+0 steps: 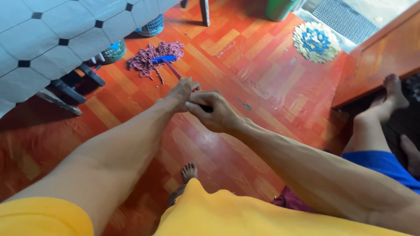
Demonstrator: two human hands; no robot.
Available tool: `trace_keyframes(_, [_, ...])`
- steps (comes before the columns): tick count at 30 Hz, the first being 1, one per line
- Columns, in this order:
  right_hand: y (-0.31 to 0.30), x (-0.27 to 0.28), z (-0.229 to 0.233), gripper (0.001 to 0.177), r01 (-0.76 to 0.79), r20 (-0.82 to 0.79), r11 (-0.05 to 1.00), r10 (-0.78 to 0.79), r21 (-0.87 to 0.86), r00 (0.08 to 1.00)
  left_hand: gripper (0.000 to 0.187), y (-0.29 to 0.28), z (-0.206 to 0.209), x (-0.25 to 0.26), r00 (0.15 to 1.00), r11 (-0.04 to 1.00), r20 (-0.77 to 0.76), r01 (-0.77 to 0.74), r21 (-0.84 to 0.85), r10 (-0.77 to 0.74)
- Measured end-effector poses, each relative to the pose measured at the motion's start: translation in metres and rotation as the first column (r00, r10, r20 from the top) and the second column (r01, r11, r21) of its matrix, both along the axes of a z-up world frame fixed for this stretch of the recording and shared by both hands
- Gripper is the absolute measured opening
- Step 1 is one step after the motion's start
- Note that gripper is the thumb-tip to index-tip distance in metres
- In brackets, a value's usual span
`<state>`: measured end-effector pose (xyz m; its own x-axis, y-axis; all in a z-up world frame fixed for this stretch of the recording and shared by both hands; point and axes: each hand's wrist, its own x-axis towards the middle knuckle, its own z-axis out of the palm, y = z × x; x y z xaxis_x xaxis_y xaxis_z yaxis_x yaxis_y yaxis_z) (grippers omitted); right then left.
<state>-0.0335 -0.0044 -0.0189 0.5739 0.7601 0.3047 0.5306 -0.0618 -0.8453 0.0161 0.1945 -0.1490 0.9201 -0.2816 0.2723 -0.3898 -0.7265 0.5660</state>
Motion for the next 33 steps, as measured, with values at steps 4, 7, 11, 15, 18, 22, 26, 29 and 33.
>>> trace_keyframes(4, [-0.006, -0.010, 0.005, 0.033, 0.097, 0.034, 0.995, -0.096, -0.019, 0.995, 0.023, -0.020, 0.010, -0.013, 0.979, 0.990, -0.172, -0.120, -0.077, 0.106])
trace_keyframes(7, [-0.022, -0.027, 0.021, 0.033, 0.146, 0.024, 0.989, -0.146, -0.012, 0.989, 0.017, -0.042, 0.030, -0.039, 0.992, 0.984, -0.081, -0.104, -0.145, 0.093])
trace_keyframes(11, [-0.043, -0.059, 0.041, 0.039, 0.211, -0.016, 0.977, -0.211, 0.004, 0.977, 0.015, -0.074, 0.059, -0.078, 0.985, 0.964, -0.093, -0.163, -0.212, 0.146])
trace_keyframes(15, [-0.071, -0.095, 0.054, 0.043, 0.289, -0.038, 0.957, -0.290, -0.025, 0.956, 0.014, -0.109, 0.074, -0.110, 0.955, 0.945, -0.131, -0.285, -0.160, 0.266])
trace_keyframes(18, [-0.098, -0.123, 0.063, 0.043, 0.304, -0.046, 0.953, -0.303, 0.013, 0.952, 0.015, -0.137, 0.078, -0.133, 0.971, 0.959, 0.037, -0.227, -0.171, 0.236])
trace_keyframes(22, [-0.130, -0.157, 0.083, 0.037, 0.273, -0.099, 0.959, -0.265, 0.081, 0.959, 0.023, -0.176, 0.089, -0.160, 0.981, 0.973, -0.010, -0.195, -0.127, 0.195])
trace_keyframes(26, [-0.156, -0.177, 0.106, 0.047, 0.307, -0.063, 0.950, -0.303, 0.059, 0.951, 0.026, -0.206, 0.107, -0.178, 0.970, 0.971, -0.034, -0.240, -0.003, 0.239])
trace_keyframes(29, [-0.162, -0.182, 0.120, 0.050, 0.291, -0.040, 0.953, -0.289, 0.086, 0.957, 0.029, -0.211, 0.120, -0.187, 0.975, 0.973, 0.005, -0.222, -0.060, 0.223])
trace_keyframes(33, [-0.162, -0.173, 0.121, 0.043, 0.282, -0.067, 0.943, -0.275, 0.178, 0.959, 0.029, -0.212, 0.125, -0.178, 0.976, 0.973, -0.011, -0.215, 0.088, 0.216])
